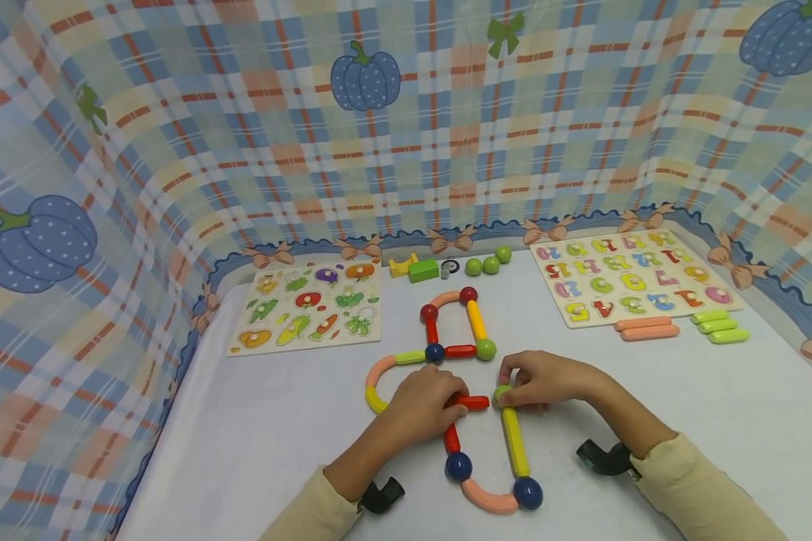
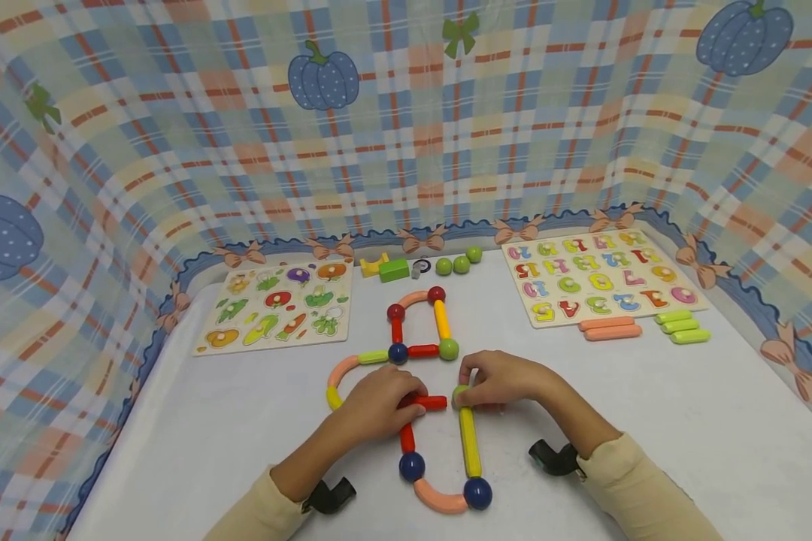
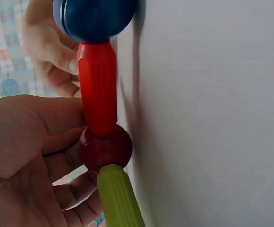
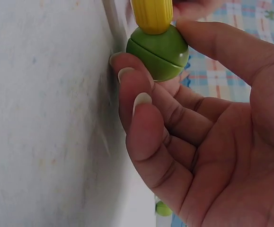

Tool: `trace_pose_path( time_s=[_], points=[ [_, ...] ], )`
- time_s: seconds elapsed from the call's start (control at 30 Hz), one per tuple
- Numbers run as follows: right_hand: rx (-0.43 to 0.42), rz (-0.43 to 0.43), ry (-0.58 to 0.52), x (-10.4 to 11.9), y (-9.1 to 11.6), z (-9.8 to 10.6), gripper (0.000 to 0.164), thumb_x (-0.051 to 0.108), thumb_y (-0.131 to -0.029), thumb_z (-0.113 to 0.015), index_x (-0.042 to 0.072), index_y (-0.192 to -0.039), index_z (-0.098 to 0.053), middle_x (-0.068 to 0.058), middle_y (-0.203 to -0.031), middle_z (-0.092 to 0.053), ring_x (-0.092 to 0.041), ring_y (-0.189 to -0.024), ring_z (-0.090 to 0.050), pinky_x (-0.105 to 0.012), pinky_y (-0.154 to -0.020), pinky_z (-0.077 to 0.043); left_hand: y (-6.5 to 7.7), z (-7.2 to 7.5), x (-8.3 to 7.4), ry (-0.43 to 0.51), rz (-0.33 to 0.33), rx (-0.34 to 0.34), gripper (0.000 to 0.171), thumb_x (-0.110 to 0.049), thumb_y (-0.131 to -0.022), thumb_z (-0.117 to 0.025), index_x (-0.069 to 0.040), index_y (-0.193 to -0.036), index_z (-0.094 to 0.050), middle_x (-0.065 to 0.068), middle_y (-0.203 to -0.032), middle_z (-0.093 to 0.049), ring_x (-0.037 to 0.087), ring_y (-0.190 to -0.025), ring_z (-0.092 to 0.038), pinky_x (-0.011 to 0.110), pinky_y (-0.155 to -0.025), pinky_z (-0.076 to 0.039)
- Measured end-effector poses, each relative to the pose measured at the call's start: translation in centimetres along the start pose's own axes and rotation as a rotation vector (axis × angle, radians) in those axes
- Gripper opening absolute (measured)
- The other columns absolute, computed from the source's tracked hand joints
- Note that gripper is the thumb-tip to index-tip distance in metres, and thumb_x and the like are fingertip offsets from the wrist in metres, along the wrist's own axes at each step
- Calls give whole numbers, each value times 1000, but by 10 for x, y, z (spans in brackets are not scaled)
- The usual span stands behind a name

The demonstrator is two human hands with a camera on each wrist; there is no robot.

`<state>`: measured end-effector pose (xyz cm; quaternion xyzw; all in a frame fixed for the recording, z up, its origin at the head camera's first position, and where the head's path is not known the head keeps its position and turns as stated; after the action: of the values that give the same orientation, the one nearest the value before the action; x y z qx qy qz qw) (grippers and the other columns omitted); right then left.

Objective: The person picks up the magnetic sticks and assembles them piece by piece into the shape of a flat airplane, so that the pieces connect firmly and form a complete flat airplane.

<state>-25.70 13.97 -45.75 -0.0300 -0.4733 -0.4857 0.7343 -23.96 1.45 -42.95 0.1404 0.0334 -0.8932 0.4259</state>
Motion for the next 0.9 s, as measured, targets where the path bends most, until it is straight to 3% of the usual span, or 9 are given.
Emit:
trace_pose_path(
  time_s=[0.13, 0.5, 0.63, 0.73, 0.83, 0.9],
  points=[
    [2, 0, -14, -2, -1, 0, 30, 37, -77, -69, 15, -92, -56, -8, -63, -60, -20, -50, -52, -30, -48, -44, 2, 3, 0, 27, 7, -35, 22, -32, -81, -68, -19, -98, -67, -12, -78, -57, 8, -73, -43, 19, -60, -37],
    [27, 14, -47, 3, -2, -8, 29, 35, -78, -69, 14, -93, -56, -10, -65, -60, -23, -52, -53, -30, -50, -44, 4, 0, -2, 58, 27, -26, 19, -29, -82, -67, -17, -95, -65, -12, -72, -51, 8, -69, -42, 18, -56, -36],
    [15, 17, -16, 1, 2, 1, 27, 37, -80, -67, 16, -94, -58, -8, -66, -60, -22, -54, -54, -31, -51, -45, 3, 1, -2, 56, 35, -18, 19, -30, -82, -66, -17, -95, -66, -13, -70, -50, 8, -68, -43, 18, -56, -36],
    [-96, 48, 77, -3, 11, 32, 22, 32, -83, -64, 15, -96, -60, -5, -69, -59, -20, -57, -53, -31, -52, -45, 1, 4, -2, 48, 37, -24, 19, -31, -82, -64, -18, -95, -65, -12, -71, -49, 8, -69, -43, 18, -56, -37],
    [-333, 48, 257, -15, 32, 82, 16, 21, -86, -62, 10, -97, -62, -3, -75, -59, -18, -62, -52, -32, -54, -44, -2, 12, -5, 20, 32, -50, 23, -33, -83, -62, -18, -100, -65, -9, -83, -55, 9, -77, -44, 20, -63, -40],
    [-489, -19, 362, -33, 48, 114, 15, 15, -85, -61, 5, -96, -63, -6, -78, -58, -19, -67, -51, -34, -56, -43, -6, 16, -9, -29, 24, -55, 31, -38, -83, -61, -19, -108, -63, -7, -99, -57, 11, -89, -46, 23, -73, -43]
  ],
)
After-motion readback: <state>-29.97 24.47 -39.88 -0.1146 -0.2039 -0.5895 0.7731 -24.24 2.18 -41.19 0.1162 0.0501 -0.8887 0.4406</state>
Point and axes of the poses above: each hand's wrist, its own y-axis away from the middle knuckle, its own z-axis out of the back of the hand, x = y × z, the point moved 9 cm from there along -y, towards the middle knuckle
